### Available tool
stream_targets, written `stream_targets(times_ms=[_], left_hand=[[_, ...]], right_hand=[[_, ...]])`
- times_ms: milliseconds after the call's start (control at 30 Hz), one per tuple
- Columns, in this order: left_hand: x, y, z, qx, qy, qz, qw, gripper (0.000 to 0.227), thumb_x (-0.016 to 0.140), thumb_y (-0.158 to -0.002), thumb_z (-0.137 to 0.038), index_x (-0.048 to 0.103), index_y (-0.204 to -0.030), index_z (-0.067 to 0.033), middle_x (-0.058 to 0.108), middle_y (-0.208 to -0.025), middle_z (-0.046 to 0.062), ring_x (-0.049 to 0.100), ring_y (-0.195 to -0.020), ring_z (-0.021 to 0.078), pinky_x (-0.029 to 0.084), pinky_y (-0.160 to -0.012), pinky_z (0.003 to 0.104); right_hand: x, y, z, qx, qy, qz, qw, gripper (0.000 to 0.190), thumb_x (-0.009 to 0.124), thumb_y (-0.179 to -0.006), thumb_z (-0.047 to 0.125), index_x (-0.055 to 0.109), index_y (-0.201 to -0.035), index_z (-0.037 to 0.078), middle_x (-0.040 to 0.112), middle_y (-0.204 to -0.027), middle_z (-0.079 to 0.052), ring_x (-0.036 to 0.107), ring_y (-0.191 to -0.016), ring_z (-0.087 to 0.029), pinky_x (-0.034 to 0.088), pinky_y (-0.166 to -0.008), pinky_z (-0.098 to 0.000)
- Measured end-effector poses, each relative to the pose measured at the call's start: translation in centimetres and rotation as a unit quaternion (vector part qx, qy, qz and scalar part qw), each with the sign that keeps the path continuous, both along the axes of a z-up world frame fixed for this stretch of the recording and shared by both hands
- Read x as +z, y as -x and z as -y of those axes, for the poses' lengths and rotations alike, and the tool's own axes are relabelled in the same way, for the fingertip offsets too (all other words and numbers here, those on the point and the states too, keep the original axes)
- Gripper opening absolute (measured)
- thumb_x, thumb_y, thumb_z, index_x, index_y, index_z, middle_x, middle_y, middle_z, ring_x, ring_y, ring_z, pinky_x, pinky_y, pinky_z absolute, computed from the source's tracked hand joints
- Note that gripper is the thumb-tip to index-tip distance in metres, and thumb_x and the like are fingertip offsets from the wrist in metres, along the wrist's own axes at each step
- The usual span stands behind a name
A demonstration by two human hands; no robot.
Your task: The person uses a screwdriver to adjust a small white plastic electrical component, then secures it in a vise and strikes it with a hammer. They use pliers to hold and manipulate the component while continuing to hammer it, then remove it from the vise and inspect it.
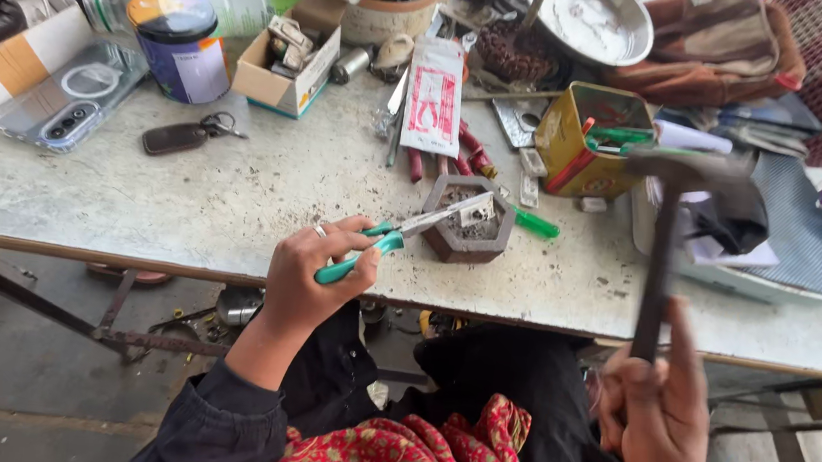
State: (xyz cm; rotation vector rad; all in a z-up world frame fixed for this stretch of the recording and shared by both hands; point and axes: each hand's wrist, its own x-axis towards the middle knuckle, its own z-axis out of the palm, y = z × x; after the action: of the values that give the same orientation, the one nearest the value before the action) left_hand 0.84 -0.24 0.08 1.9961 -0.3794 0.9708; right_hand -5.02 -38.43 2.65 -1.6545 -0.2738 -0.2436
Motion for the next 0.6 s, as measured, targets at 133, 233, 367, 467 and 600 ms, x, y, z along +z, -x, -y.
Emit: stream_targets(times_ms=[133, 233, 367, 467, 600], left_hand=[[-0.2, -0.1, 0.0, 0.002, 0.009, -0.044, 0.999, 0.018, 0.074, -0.087, -0.026, 0.077, -0.089, -0.0089, 0.080, -0.099, 0.008, 0.067, -0.061, 0.0171, 0.056, -0.065, 0.031], [0.5, 0.0, 0.0, -0.007, 0.012, -0.039, 0.999, 0.019, 0.075, -0.086, -0.028, 0.078, -0.089, -0.0090, 0.080, -0.100, 0.008, 0.067, -0.059, 0.0162, 0.055, -0.061, 0.031], [0.1, 0.1, 0.0, -0.007, 0.005, -0.039, 0.999, 0.019, 0.075, -0.084, -0.028, 0.079, -0.087, -0.0098, 0.081, -0.102, 0.009, 0.065, -0.055, 0.0162, 0.055, -0.060, 0.032], [-0.7, -0.2, -0.1, -0.003, -0.009, -0.010, 1.000, 0.020, 0.074, -0.088, -0.029, 0.077, -0.091, -0.0092, 0.079, -0.104, 0.008, 0.068, -0.065, 0.0176, 0.056, -0.067, 0.032], [-0.6, -0.1, -0.1, 0.006, -0.015, 0.005, 1.000, 0.020, 0.073, -0.090, -0.030, 0.077, -0.091, -0.0103, 0.079, -0.106, 0.007, 0.069, -0.069, 0.0188, 0.057, -0.070, 0.032]], right_hand=[[-0.8, -0.5, -4.0, 0.012, 0.043, -0.048, 0.998, 0.077, 0.051, -0.099, 0.002, 0.022, -0.166, 0.024, 0.052, -0.085, -0.003, 0.045, -0.057, -0.005, 0.038, -0.045, -0.0210], [-0.4, -0.9, -4.4, 0.011, 0.138, -0.140, 0.980, 0.068, 0.054, -0.105, 0.007, 0.036, -0.168, 0.026, 0.054, -0.079, -0.008, 0.038, -0.049, -0.009, 0.036, -0.039, -0.0263], [1.4, -0.5, 0.9, -0.017, 0.028, -0.088, 0.996, 0.101, 0.050, -0.077, -0.015, 0.031, -0.168, 0.027, 0.066, -0.090, -0.010, 0.054, -0.047, -0.014, 0.043, -0.033, -0.0289], [0.7, -0.1, 2.7, -0.021, -0.096, 0.001, 0.995, 0.034, 0.047, -0.108, 0.024, 0.041, -0.141, 0.019, 0.056, -0.085, -0.002, 0.049, -0.051, -0.012, 0.041, -0.040, -0.0262], [-2.6, -2.0, -1.1, 0.119, -0.508, -0.315, 0.793, 0.031, 0.058, -0.096, 0.045, 0.050, -0.120, 0.027, 0.051, -0.084, 0.009, 0.048, -0.062, -0.009, 0.040, -0.047, -0.0296]])
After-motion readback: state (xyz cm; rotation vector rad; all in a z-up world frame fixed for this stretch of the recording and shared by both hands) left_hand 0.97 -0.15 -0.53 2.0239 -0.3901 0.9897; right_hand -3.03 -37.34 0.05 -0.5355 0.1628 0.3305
